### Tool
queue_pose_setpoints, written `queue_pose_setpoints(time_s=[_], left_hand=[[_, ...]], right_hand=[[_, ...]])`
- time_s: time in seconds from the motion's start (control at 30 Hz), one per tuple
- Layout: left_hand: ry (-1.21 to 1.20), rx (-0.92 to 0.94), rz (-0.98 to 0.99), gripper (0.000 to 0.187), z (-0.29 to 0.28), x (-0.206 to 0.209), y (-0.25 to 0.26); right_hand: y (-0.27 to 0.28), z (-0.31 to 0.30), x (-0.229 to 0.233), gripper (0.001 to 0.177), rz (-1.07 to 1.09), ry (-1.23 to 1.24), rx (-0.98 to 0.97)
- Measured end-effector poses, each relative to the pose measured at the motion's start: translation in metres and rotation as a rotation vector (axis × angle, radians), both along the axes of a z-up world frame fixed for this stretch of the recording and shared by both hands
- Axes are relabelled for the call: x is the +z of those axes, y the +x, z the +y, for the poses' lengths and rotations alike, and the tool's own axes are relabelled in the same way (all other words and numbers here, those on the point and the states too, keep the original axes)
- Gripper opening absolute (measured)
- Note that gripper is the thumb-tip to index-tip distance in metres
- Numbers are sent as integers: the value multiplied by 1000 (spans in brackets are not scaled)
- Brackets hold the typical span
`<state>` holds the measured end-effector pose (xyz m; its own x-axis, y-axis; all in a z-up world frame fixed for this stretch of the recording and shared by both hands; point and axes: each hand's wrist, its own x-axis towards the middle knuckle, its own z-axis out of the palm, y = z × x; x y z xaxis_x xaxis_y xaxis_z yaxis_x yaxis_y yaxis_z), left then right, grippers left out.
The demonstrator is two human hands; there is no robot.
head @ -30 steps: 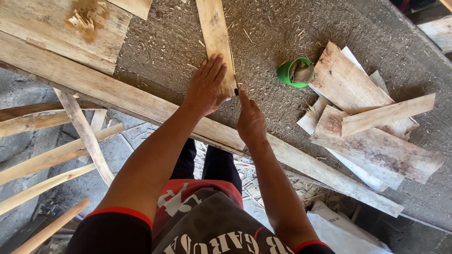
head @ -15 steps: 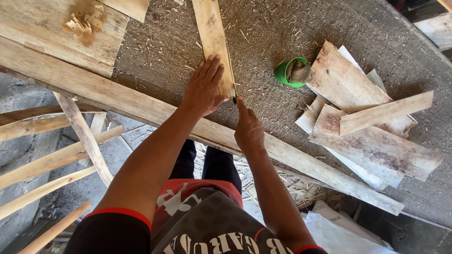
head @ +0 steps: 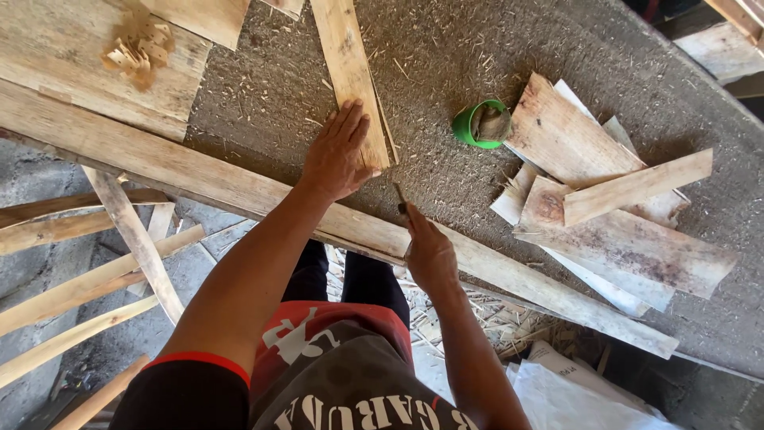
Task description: Measure and sort thin wood strips in a workshop.
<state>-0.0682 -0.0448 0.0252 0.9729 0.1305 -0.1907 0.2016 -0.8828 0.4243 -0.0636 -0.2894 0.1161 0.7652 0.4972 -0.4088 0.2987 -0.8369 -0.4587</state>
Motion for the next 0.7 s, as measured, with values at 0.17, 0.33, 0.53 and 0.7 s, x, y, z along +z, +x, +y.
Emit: queue_pose_setpoints(time_s=[0.17,0.33,0.53,0.7], left_hand=[[-141,43,-262,67,-1,-42,-5],[-408,311,-482,47,2,-40,0],[-434,523,-511,39,-1,-30,13],[-521,665,-414,40,2,-29,30]], right_hand=[[15,-13,-59,41,-125,71,-50],[57,50,-90,19,-306,127,-90],[77,76,-99,15,-322,193,-70],[85,73,-105,16,-228,55,-133]])
